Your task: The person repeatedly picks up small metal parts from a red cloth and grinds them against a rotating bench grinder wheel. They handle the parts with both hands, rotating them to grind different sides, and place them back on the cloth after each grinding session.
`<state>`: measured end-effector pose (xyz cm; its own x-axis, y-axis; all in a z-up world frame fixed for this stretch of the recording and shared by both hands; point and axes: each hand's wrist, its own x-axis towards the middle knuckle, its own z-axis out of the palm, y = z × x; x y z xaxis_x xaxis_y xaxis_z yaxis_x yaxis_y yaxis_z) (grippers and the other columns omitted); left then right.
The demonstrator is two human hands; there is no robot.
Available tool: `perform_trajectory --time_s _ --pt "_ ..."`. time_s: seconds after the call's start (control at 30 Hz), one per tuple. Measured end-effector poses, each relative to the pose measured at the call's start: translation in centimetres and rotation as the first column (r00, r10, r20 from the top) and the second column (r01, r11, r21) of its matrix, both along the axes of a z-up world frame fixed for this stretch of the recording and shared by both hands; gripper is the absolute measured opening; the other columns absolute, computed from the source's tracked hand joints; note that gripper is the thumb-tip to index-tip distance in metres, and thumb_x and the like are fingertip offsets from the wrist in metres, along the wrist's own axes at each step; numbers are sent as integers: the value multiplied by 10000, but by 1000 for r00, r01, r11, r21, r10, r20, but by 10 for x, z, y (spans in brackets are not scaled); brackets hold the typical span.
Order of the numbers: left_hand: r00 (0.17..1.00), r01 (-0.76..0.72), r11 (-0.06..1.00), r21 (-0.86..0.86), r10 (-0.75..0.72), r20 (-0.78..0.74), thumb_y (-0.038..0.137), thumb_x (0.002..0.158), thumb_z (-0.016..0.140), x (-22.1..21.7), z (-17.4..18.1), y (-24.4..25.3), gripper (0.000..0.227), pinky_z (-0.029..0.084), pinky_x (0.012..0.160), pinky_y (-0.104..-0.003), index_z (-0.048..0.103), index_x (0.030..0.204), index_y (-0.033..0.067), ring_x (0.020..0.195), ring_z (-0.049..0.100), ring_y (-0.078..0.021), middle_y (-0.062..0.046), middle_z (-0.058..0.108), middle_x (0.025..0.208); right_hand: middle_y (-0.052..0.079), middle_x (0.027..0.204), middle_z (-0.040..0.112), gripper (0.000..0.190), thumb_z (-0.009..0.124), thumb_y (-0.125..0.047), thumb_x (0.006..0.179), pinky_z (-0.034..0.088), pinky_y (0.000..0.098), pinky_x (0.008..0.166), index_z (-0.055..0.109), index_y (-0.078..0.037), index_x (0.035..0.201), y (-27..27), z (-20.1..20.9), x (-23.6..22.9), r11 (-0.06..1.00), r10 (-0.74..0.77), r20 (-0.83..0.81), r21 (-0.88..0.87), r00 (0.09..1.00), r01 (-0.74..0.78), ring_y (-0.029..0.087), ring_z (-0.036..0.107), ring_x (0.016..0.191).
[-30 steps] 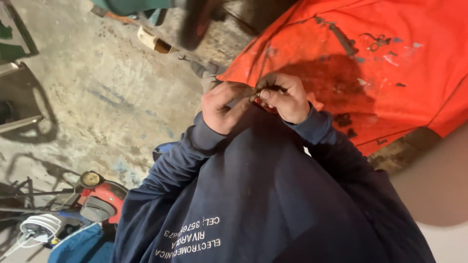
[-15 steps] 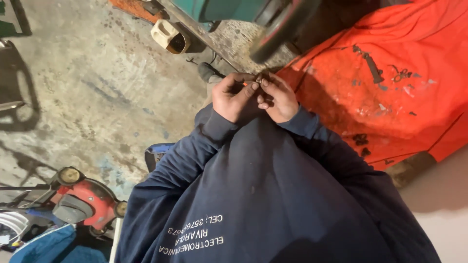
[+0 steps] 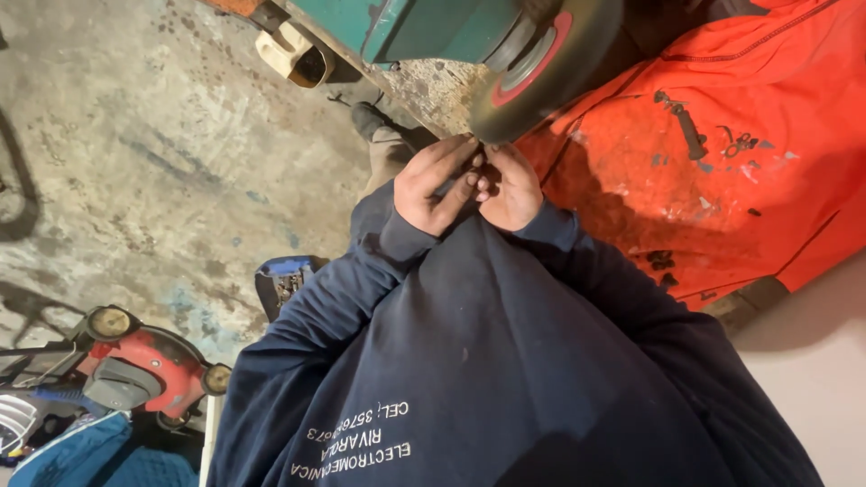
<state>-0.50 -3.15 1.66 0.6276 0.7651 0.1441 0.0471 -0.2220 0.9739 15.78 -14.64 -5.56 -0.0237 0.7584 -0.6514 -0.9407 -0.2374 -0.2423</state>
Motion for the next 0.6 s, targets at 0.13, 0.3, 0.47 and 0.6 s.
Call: perform_trajectory --time_s 0.13,0.3,0.47,0.6 --pt "1000 9 998 -56 -8 14 6 995 703 0 -3 -1 347 561 1026 -360 636 1335 -23 1200 689 -321 -192 651 1329 -51 928 633 141 573 -278 1070 453 222 608 618 -145 1076 8 15 -1 1000 12 27 -26 1000 -11 77 608 755" --pt "999 1 1000 -18 -2 -46 23 977 695 3 1 -1 341 533 1058 -389 645 1312 -19 1220 662 -351 -208 654 1321 -56 887 606 197 608 -297 1074 435 221 608 628 -115 1002 10 17 -3 1000 -20 100 -18 995 22 54 569 718" --pt "1000 -17 1000 -24 17 -14 29 992 697 4 -4 -1 322 531 1073 -397 643 1306 -20 1232 661 -357 -206 660 1308 -31 845 602 255 603 -319 1075 428 221 599 612 -103 941 16 25 -4 1000 4 95 -23 995 -2 68 567 720" --pt "999 -26 999 -26 25 -32 34 995 697 4 -6 -3 319 528 1081 -405 645 1305 -20 1239 664 -361 -206 668 1297 -25 840 604 257 592 -315 1078 425 233 592 609 -93 950 16 24 -4 999 -1 116 -47 993 6 80 572 720"
